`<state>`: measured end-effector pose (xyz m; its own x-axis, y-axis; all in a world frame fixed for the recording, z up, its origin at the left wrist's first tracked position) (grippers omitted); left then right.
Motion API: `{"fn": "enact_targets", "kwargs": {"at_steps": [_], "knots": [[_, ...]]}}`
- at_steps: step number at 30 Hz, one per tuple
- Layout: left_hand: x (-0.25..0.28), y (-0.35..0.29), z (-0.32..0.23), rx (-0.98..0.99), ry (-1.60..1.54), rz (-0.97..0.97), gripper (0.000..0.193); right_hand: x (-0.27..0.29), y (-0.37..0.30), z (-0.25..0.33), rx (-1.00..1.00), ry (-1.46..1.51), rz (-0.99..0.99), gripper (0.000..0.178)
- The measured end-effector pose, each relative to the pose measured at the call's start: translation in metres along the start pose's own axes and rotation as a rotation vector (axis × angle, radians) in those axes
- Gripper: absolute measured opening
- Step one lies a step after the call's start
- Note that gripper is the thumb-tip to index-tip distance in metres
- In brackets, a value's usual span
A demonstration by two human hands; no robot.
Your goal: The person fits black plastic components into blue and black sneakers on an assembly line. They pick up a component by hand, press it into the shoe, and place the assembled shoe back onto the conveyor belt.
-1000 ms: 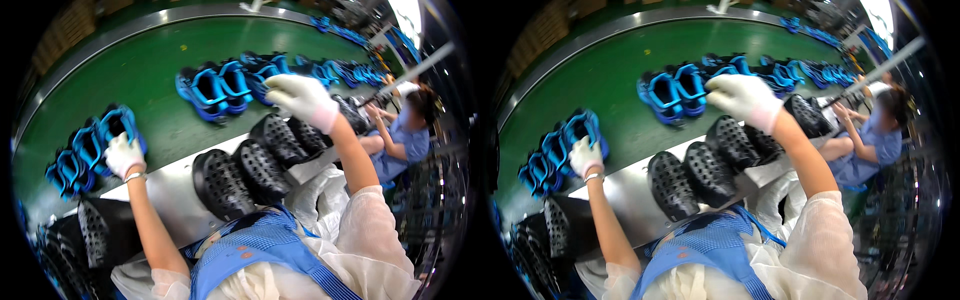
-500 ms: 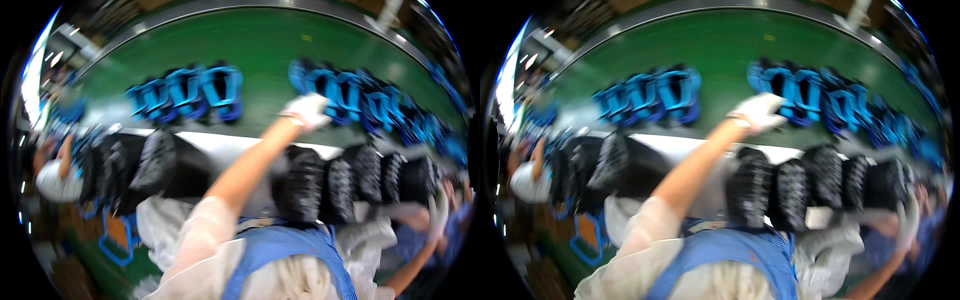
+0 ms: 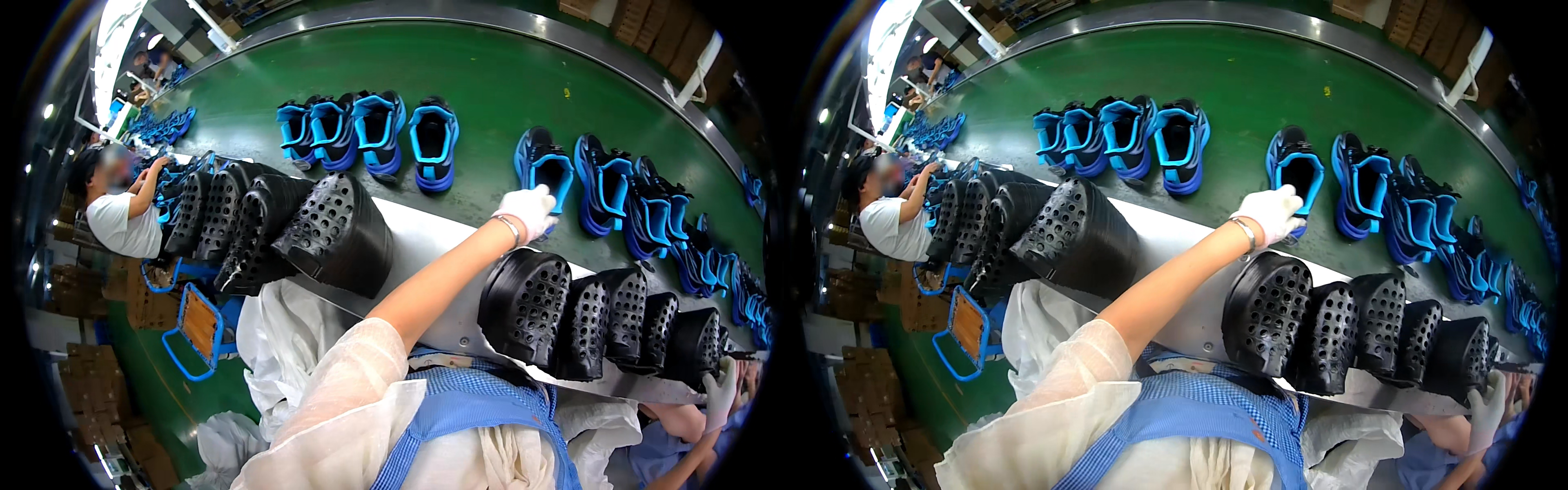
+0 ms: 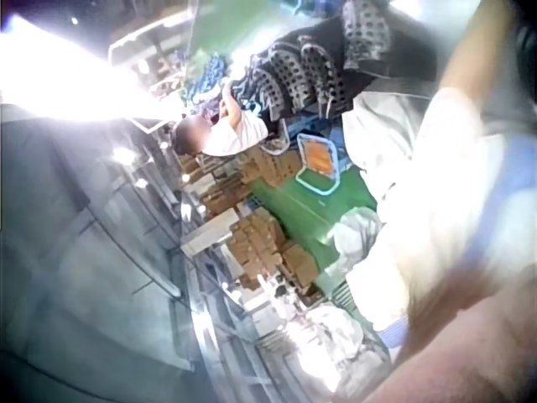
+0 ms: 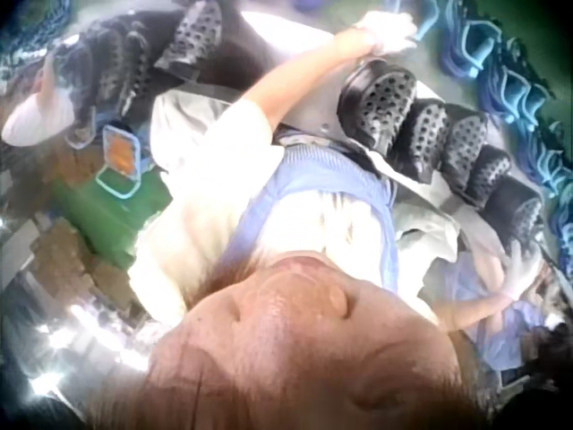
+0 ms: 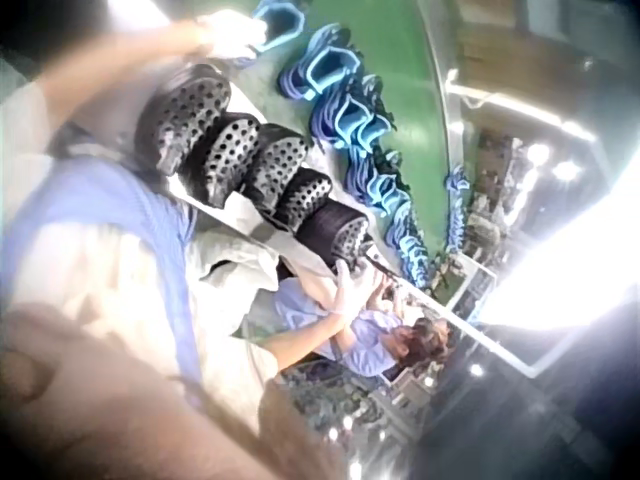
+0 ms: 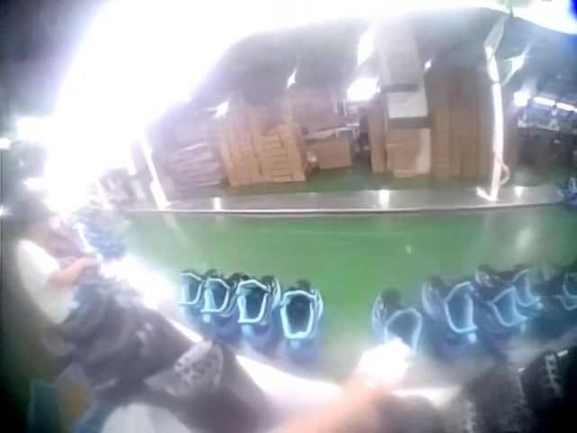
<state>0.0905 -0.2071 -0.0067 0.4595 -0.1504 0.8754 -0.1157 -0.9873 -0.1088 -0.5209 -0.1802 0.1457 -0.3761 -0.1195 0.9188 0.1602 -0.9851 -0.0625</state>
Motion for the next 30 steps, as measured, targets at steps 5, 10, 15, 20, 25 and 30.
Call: {"fn": "enact_targets", "kwargs": {"at_steps": [5,10,15,20,25,30], "knots": [[-0.003,0.008,-0.001,-0.015,-0.116,0.044,0.036,-0.007,-0.011,0.056,-0.026,0.163,-0.027,0.047],[-0.011,0.000,0.004,-0.086,-0.167,-0.156,0.029,0.007,0.001,0.074,0.021,-0.110,0.004,0.041],[-0.013,-0.005,0.005,-0.145,-0.181,-0.175,0.035,0.023,-0.023,0.100,-0.047,-0.200,-0.008,0.037],[-0.017,-0.005,0.011,-0.197,-0.229,-0.145,0.042,0.038,-0.039,0.127,-0.051,-0.092,-0.105,0.040],[0.015,-0.009,0.005,-0.148,-0.214,-0.226,0.044,0.013,-0.004,0.201,0.295,-0.068,-0.146,0.043],[0.048,-0.021,-0.028,-0.292,-0.425,-0.198,0.046,-0.054,0.033,0.310,0.494,0.138,0.062,0.040]]}}
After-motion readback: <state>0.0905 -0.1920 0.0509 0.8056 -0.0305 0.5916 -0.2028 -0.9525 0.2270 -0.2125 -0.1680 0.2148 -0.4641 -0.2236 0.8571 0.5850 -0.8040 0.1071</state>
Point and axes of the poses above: each hand's wrist, its own y-axis towards the middle knuckle, its own x-axis out of the back of the hand, z = x × y, the point moved 1 cm from there along y, towards the middle knuckle, and after that the axes turned 4 degrees about z, right-handed, at the moved point
